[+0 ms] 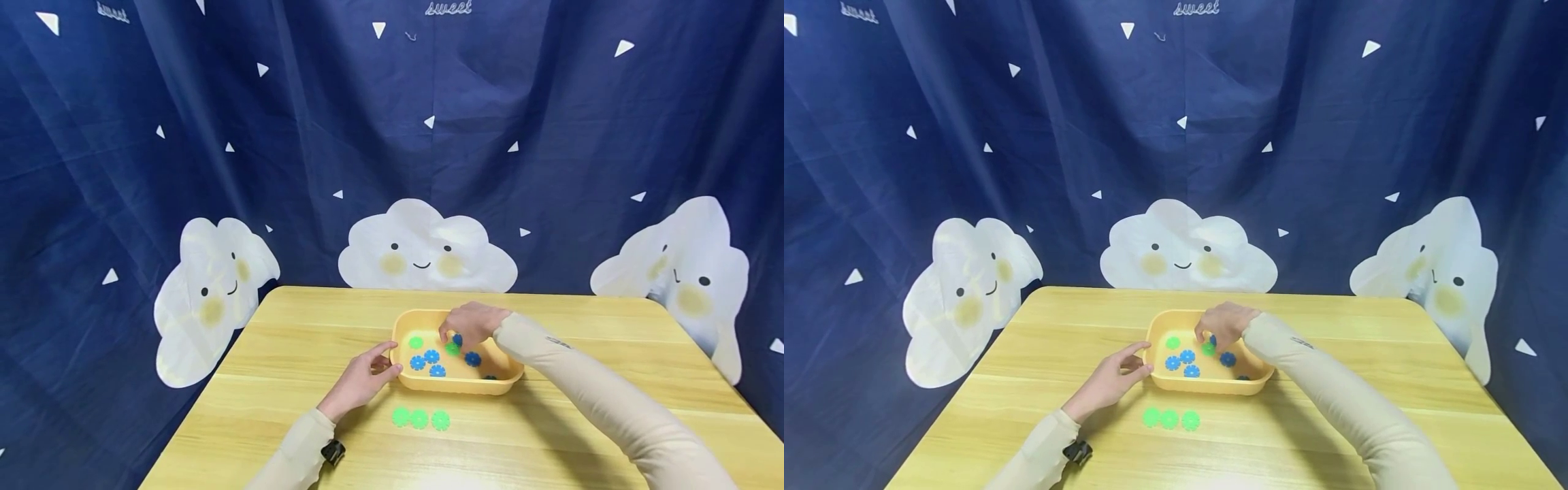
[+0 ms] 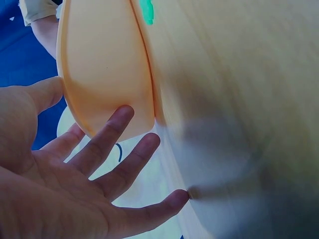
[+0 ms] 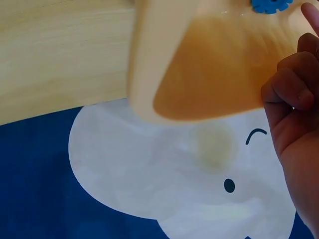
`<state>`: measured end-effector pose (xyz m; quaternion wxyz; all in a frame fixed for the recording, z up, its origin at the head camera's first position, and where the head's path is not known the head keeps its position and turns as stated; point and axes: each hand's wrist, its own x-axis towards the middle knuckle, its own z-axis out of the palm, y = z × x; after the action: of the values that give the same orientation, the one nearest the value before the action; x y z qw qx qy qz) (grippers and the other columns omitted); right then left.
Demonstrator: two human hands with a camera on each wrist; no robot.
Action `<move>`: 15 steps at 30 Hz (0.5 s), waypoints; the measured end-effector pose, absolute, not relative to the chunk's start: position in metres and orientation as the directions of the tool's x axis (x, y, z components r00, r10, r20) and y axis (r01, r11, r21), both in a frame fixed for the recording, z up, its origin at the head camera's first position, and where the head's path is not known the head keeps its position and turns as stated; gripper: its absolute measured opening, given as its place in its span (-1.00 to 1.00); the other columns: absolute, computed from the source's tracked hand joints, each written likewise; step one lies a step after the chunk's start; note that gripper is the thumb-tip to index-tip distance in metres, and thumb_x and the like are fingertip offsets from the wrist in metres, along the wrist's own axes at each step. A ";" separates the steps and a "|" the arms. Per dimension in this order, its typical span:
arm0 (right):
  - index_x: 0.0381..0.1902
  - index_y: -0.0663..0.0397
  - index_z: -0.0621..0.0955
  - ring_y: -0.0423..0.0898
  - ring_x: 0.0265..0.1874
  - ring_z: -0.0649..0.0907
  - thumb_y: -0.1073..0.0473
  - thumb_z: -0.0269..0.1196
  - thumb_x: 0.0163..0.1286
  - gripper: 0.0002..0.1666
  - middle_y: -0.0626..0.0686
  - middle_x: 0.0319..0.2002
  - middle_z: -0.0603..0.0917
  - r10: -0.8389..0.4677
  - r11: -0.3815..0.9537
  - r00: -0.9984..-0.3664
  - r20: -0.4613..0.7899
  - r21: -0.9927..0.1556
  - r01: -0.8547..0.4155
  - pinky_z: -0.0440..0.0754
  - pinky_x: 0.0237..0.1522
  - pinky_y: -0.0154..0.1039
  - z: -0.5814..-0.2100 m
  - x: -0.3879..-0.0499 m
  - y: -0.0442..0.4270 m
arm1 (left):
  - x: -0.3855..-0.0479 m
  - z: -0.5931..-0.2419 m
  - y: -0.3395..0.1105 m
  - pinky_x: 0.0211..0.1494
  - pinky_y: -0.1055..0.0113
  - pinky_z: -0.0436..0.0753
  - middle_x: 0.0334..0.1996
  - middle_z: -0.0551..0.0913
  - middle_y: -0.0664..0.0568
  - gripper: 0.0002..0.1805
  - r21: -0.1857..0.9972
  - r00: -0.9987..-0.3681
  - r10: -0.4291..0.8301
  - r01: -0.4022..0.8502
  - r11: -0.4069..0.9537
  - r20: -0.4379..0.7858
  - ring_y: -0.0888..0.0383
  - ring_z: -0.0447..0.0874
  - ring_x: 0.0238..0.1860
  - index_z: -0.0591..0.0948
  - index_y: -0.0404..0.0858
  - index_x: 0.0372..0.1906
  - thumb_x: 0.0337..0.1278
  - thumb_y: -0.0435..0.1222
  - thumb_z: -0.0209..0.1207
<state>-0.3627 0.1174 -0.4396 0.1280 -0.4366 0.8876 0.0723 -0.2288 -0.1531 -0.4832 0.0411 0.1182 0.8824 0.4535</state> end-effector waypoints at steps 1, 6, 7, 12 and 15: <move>-0.10 -0.30 0.74 -0.22 -0.32 0.55 0.14 0.54 0.07 -0.59 -0.21 -0.16 0.74 -0.756 0.606 -0.585 -0.293 0.023 -0.795 0.62 -0.17 -0.23 -0.440 -0.362 0.117 | -0.229 -0.483 -0.153 0.15 0.00 0.66 -0.07 0.72 0.01 -0.39 0.811 -0.969 0.246 0.172 0.560 0.035 -0.02 0.67 0.07 0.47 -0.13 0.44 0.40 -0.01 0.24; -0.13 -0.29 0.75 -0.22 -0.34 0.56 0.18 0.54 0.04 -0.60 -0.21 -0.18 0.75 -0.767 0.587 -0.573 -0.289 0.043 -0.808 0.63 -0.21 -0.22 -0.440 -0.362 0.116 | -0.229 -0.484 -0.153 0.16 -0.02 0.66 -0.07 0.73 0.01 -0.38 0.811 -0.968 0.248 0.176 0.558 0.039 -0.03 0.68 0.07 0.47 -0.14 0.44 0.40 0.00 0.24; -0.14 -0.29 0.75 -0.22 -0.33 0.57 0.18 0.54 0.03 -0.60 -0.22 -0.18 0.75 -0.769 0.584 -0.572 -0.287 0.049 -0.810 0.64 -0.20 -0.22 -0.440 -0.362 0.115 | -0.229 -0.484 -0.153 0.16 -0.02 0.66 -0.07 0.73 0.01 -0.38 0.811 -0.968 0.248 0.176 0.558 0.039 -0.03 0.68 0.07 0.47 -0.14 0.44 0.40 0.00 0.24; -0.16 -0.28 0.76 -0.25 -0.30 0.59 0.15 0.55 0.03 -0.63 -0.24 -0.17 0.75 -0.773 0.575 -0.567 -0.285 0.060 -0.816 0.65 -0.17 -0.23 -0.440 -0.362 0.115 | -0.229 -0.484 -0.153 0.15 -0.01 0.67 -0.07 0.73 0.00 -0.37 0.809 -0.968 0.249 0.176 0.561 0.038 -0.05 0.68 0.08 0.46 -0.16 0.45 0.40 -0.01 0.24; -0.17 -0.28 0.76 -0.25 -0.30 0.59 0.14 0.54 0.04 -0.65 -0.24 -0.17 0.74 -0.774 0.575 -0.565 -0.286 0.059 -0.816 0.65 -0.17 -0.23 -0.440 -0.362 0.116 | -0.229 -0.484 -0.153 0.14 0.00 0.68 -0.07 0.73 0.00 -0.37 0.808 -0.967 0.251 0.177 0.562 0.038 -0.05 0.68 0.08 0.46 -0.16 0.45 0.40 -0.02 0.24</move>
<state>-0.3622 0.1158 -0.4402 0.1150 -0.4517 0.8799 0.0925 -0.2288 -0.1531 -0.4841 0.0409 0.1215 0.8828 0.4519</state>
